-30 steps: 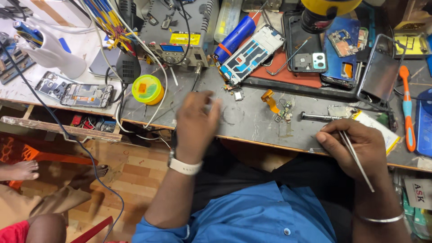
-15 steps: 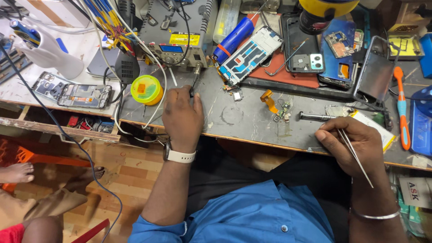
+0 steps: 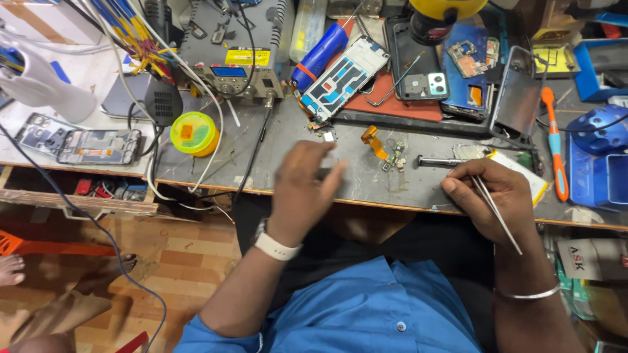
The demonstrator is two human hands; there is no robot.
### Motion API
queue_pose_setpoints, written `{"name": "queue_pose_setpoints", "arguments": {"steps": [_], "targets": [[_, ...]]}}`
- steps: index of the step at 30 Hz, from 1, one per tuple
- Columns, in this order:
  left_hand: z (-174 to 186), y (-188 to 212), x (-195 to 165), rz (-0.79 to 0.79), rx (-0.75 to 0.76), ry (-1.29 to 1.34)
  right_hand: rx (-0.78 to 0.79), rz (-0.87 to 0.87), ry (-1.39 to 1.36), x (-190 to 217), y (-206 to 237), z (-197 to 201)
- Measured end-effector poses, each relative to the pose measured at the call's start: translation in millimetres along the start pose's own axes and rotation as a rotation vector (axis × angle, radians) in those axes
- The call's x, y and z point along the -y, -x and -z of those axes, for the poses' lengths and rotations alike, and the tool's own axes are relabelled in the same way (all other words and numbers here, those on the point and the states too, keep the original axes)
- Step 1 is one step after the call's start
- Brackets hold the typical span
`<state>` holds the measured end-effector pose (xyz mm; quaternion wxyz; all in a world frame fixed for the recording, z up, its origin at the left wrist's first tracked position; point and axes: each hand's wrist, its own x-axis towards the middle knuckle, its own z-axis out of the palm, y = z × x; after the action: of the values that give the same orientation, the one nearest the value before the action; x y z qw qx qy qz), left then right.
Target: The person uses tweezers and a screwdriver to remove small components and ribbon cables from a disassembled mobile phone. They carefully lift and separate internal parts, placing them on the workbench.
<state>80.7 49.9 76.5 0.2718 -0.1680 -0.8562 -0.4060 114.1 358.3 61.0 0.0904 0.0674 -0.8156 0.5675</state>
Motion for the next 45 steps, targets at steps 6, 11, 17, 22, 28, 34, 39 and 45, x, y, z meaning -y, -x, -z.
{"name": "queue_pose_setpoints", "arguments": {"steps": [6, 11, 17, 22, 28, 34, 39, 45], "targets": [[-37.0, -22.2, -15.2, 0.092, 0.022, 0.113, -0.012, 0.097, 0.164, 11.8, -0.5, -8.7], [-43.7, -23.5, -5.6, 0.141, 0.056, 0.105, -0.030, 0.277, 0.381, 21.8, -3.3, -17.9], [-38.6, -8.7, -9.3, 0.057, -0.024, 0.158, -0.076, 0.374, 0.398, 27.7, 1.3, -25.8], [-37.2, -7.1, -16.5, 0.011, -0.017, 0.132, -0.198, 0.392, 0.424, 31.7, 15.9, -22.3], [-36.6, -5.4, -16.5, 0.026, -0.002, 0.149, -0.205, 0.304, 0.372, 39.3, 16.0, -11.2], [-37.3, -5.6, -16.0, 0.066, -0.018, 0.145, 0.064, 0.218, 0.393, 34.4, -7.3, -11.4], [-27.0, -29.7, 8.3, 0.068, -0.116, 0.023, 0.100, 0.036, 0.276, 25.7, -10.9, -7.4], [-22.0, -78.4, 42.3, 0.084, 0.006, -0.231, 0.088, 0.083, 0.135, 17.6, -8.2, -0.6]]}}
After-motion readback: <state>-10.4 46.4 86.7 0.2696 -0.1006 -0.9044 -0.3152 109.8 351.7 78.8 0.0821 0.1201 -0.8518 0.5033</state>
